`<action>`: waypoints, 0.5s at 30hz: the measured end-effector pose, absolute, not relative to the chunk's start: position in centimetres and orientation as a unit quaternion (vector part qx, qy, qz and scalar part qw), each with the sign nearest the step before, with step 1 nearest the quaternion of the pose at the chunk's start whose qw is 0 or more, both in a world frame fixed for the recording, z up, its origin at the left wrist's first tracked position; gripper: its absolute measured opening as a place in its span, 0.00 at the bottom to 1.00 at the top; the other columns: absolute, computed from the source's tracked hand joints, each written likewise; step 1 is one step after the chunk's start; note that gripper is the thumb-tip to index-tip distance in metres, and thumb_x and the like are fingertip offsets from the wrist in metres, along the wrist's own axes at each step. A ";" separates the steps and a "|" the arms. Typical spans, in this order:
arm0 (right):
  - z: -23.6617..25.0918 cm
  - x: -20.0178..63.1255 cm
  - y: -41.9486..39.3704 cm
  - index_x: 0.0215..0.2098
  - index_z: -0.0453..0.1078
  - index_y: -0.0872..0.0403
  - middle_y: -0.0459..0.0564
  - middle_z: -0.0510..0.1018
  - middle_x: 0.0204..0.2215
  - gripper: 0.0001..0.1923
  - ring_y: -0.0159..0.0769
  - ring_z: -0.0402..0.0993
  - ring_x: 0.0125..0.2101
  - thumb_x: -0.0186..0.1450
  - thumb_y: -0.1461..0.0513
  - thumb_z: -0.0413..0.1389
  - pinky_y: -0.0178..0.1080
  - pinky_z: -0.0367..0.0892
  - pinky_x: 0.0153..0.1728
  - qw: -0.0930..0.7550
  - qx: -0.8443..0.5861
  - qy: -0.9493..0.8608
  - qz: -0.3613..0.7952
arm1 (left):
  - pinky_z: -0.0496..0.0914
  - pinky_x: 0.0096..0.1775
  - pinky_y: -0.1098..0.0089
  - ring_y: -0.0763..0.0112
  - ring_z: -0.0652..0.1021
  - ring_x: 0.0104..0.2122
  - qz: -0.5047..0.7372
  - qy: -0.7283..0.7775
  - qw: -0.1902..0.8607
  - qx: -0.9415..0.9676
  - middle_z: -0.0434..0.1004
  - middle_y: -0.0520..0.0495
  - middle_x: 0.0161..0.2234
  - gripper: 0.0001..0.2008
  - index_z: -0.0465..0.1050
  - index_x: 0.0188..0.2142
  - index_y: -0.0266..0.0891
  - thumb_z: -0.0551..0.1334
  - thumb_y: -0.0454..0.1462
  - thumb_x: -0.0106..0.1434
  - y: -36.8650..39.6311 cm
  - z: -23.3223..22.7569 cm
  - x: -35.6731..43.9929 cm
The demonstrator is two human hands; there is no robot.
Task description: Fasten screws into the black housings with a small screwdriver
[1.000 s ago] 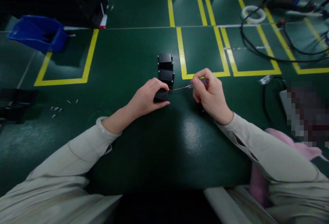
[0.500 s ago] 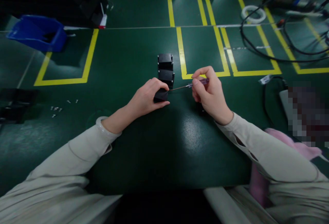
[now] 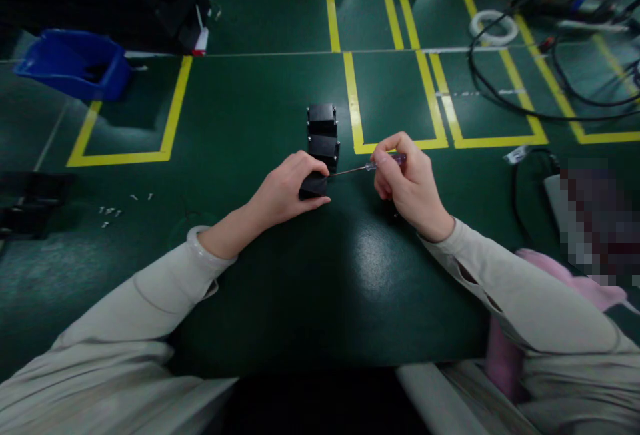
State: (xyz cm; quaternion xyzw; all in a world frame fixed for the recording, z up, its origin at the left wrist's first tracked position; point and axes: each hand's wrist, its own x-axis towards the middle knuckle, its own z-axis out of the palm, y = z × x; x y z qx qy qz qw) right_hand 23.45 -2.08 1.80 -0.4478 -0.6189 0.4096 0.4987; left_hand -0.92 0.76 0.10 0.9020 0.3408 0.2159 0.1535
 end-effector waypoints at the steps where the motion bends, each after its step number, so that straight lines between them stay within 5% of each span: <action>1: 1.8 23.5 -2.1 0.34 0.62 0.49 0.36 0.61 0.14 0.12 0.25 0.58 0.12 0.73 0.52 0.53 0.34 0.51 0.14 0.495 -0.453 -0.623 0.403 | 0.71 0.48 0.61 0.60 0.75 0.47 0.216 0.340 0.154 0.902 0.74 0.43 0.47 0.18 0.66 0.49 0.40 0.68 0.40 0.63 0.8 0.1 -0.9; 9: 1.6 23.3 -2.1 0.41 0.60 0.47 0.35 0.60 0.17 0.09 0.26 0.59 0.14 0.72 0.54 0.55 0.34 0.52 0.14 0.515 -0.435 -0.612 0.414 | 0.71 0.47 0.61 0.60 0.75 0.46 0.219 0.337 0.151 0.903 0.74 0.43 0.47 0.18 0.66 0.49 0.39 0.68 0.40 0.63 0.7 0.2 -0.9; 15: 1.7 23.4 -2.1 0.35 0.61 0.48 0.36 0.61 0.14 0.12 0.25 0.57 0.12 0.73 0.52 0.53 0.35 0.50 0.14 0.497 -0.453 -0.624 0.398 | 0.71 0.47 0.62 0.60 0.75 0.46 0.217 0.340 0.155 0.902 0.74 0.43 0.47 0.18 0.66 0.49 0.39 0.69 0.40 0.63 0.7 0.2 -0.9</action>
